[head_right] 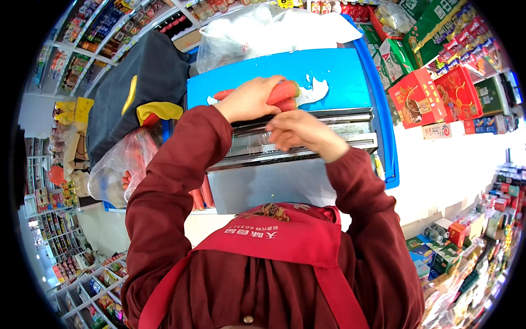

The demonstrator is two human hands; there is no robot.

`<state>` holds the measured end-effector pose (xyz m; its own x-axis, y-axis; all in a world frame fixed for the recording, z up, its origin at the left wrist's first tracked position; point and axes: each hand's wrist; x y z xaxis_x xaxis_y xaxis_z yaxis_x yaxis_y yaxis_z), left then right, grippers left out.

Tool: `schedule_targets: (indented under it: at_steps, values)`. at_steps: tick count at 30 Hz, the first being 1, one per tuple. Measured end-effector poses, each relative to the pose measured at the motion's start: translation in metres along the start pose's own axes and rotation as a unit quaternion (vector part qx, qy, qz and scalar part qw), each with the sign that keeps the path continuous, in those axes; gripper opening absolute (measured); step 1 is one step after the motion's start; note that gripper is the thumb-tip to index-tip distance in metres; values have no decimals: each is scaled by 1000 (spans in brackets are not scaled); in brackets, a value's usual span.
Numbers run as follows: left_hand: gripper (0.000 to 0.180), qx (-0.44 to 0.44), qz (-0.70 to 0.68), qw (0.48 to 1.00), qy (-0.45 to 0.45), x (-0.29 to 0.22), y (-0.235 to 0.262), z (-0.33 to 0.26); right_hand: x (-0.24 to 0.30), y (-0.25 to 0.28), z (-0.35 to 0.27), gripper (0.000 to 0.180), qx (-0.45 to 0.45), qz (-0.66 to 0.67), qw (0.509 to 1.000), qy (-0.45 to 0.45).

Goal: The person repeatedly takes red sausages from a plastic bag, places them on a blue cutting board, and uses a vacuum sealer to wrap them in plastic film. The person handles the sausages one by one or in small groups, seals the film, and places the packaged items back into the bag or on the counter.

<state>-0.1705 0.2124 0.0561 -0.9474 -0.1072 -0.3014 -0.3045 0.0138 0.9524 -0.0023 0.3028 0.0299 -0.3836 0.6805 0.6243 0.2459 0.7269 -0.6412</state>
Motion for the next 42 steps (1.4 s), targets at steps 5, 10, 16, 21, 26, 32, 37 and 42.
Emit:
schedule_targets:
  at_steps: [5, 10, 16, 21, 26, 32, 37, 42]
  values:
    - [66, -102, 217, 969, -63, -12, -12, -15, 28, 27, -31, 21, -130, -94, 972, 175]
    - [64, 26, 159, 986, -28, -6, 3, -9, 31, 27, -13, 18, -258, -178, 887, 338]
    - [50, -247, 0, 969, 11, 21, -11, -22, 13, 22, 29, 27, -297, -301, 817, 392]
    - [32, -346, -424, 794, 263, 87, -39, -61, -4, 19, 54, 30, -272, -338, 768, 470]
    - [32, -377, -406, 789, 266, 74, -58, -57, 7, 16, 60, 26, -282, -256, 833, 401]
    - [26, -313, -399, 823, 254, 57, -70, -90, 28, 22, 34, 32, -137, -354, 858, 347]
    - [27, -270, -406, 845, 220, 52, -57, -95, 35, 25, 26, 42, -115, -444, 831, 315]
    - [28, -254, -334, 889, 182, 59, -59, -95, 28, 25, 27, 43, -129, -441, 824, 332]
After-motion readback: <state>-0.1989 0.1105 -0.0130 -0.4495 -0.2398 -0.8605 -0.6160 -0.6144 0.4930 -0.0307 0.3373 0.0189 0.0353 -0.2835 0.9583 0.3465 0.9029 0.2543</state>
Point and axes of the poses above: each hand's wrist, its own z-axis towards the middle knuckle, its own y-axis out of the back of the hand, x = y × z, and after that the axes turned 13 degrees about z, right-handed
